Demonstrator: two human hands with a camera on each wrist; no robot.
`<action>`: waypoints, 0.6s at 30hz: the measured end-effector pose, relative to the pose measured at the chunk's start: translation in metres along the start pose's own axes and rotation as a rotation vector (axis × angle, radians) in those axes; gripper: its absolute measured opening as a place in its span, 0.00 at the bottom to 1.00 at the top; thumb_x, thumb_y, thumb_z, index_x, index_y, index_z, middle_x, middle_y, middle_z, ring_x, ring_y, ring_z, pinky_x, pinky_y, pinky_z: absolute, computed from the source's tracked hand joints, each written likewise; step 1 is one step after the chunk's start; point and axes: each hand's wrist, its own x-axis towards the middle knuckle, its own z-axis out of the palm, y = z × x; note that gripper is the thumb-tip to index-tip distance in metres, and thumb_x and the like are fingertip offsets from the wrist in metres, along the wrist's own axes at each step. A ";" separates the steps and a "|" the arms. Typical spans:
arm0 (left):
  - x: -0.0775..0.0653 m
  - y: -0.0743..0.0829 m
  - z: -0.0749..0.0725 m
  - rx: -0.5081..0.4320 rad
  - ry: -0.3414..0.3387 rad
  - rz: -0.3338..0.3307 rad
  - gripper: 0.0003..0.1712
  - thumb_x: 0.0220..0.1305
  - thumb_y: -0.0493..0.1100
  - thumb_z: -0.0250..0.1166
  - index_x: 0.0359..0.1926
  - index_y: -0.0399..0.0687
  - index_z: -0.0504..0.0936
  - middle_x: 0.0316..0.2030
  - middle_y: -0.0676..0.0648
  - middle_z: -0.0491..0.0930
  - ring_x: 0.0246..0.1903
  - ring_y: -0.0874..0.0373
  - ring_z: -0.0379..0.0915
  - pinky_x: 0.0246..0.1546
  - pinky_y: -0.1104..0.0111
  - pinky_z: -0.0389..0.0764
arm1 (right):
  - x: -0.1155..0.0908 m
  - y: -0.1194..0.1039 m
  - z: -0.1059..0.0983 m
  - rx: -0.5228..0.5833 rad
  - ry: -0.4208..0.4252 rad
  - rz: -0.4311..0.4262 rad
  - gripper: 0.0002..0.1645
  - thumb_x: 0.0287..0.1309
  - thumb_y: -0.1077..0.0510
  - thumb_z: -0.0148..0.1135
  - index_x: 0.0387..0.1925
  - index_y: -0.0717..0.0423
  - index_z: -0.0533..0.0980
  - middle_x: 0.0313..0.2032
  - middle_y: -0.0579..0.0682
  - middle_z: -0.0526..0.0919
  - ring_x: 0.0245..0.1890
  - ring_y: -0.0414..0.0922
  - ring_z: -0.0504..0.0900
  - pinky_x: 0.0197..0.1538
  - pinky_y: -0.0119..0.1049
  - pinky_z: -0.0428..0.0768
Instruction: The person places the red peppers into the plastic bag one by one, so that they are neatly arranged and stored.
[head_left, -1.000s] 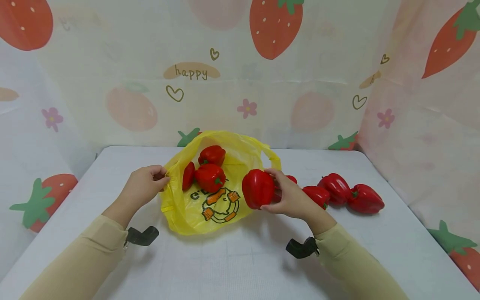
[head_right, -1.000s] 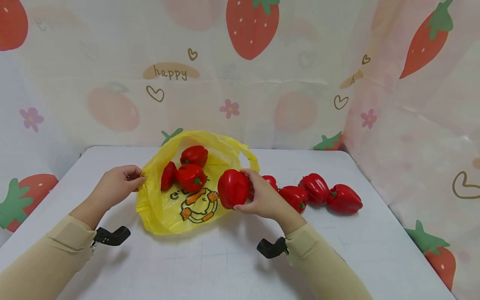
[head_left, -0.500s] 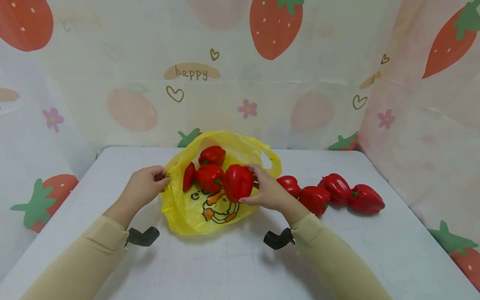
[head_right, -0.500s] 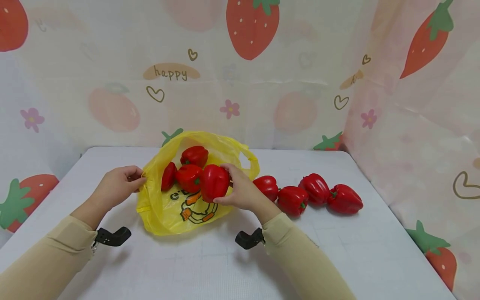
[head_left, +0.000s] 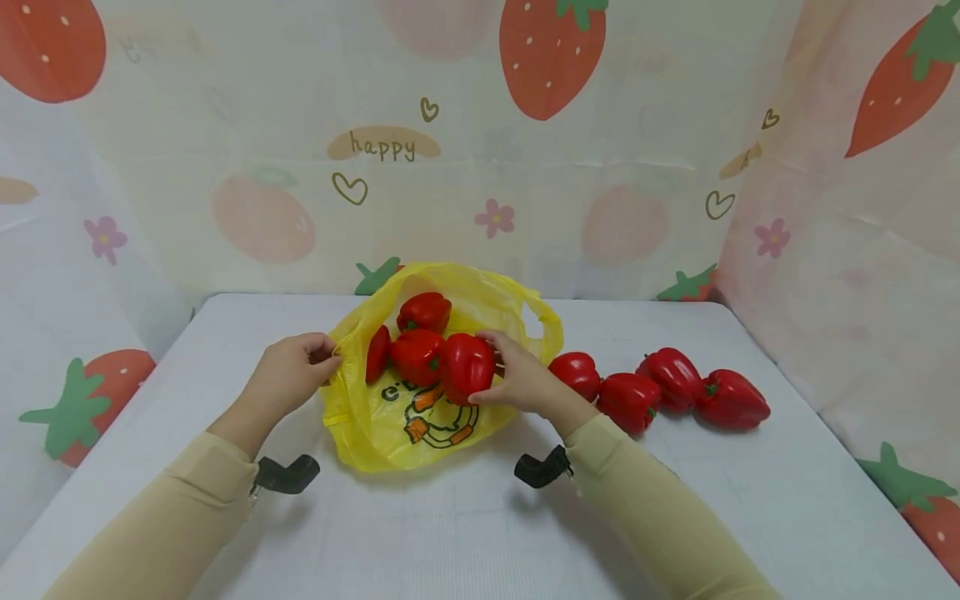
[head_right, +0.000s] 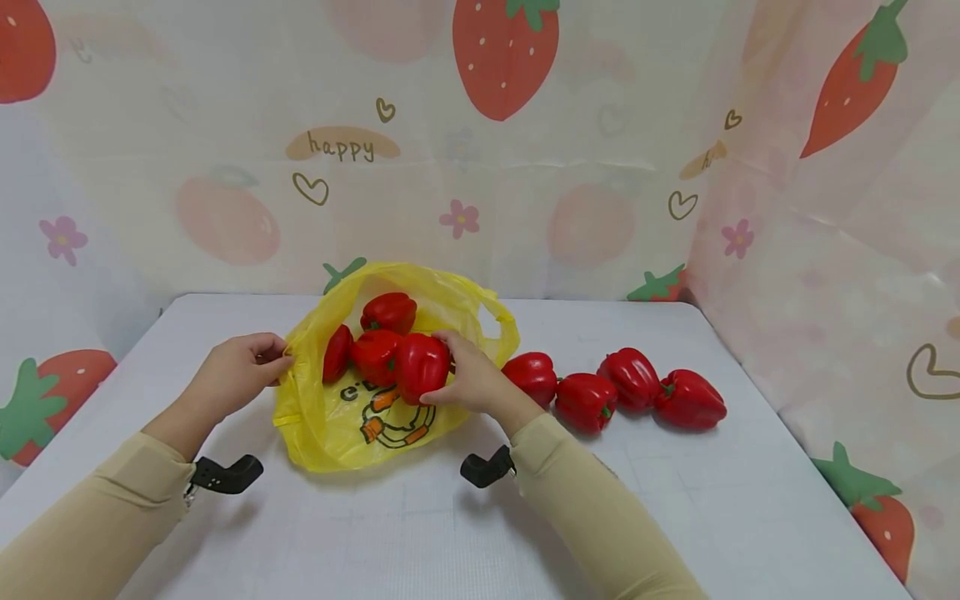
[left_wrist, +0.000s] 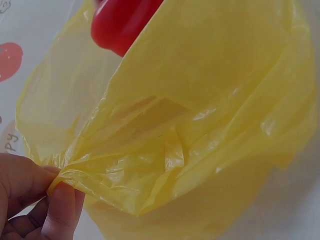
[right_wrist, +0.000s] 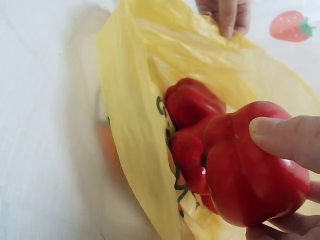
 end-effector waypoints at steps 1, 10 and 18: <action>0.000 0.000 0.000 0.000 -0.002 -0.001 0.10 0.63 0.43 0.58 0.42 0.43 0.77 0.36 0.44 0.77 0.33 0.52 0.70 0.36 0.65 0.78 | 0.001 0.000 0.000 -0.002 0.001 0.022 0.53 0.37 0.54 0.75 0.64 0.43 0.55 0.59 0.46 0.65 0.59 0.48 0.65 0.53 0.44 0.74; 0.000 0.003 0.001 -0.007 -0.002 -0.015 0.10 0.64 0.42 0.57 0.42 0.42 0.77 0.37 0.43 0.77 0.34 0.52 0.70 0.38 0.64 0.79 | 0.007 0.000 0.000 0.037 -0.016 0.131 0.52 0.37 0.53 0.75 0.64 0.41 0.57 0.59 0.48 0.67 0.59 0.49 0.65 0.51 0.44 0.76; -0.001 0.003 0.001 -0.005 -0.001 0.001 0.11 0.63 0.42 0.57 0.43 0.41 0.77 0.37 0.42 0.77 0.34 0.52 0.71 0.38 0.64 0.79 | 0.009 0.002 -0.002 0.017 -0.015 0.141 0.52 0.38 0.56 0.75 0.64 0.44 0.57 0.58 0.49 0.67 0.58 0.49 0.66 0.53 0.45 0.74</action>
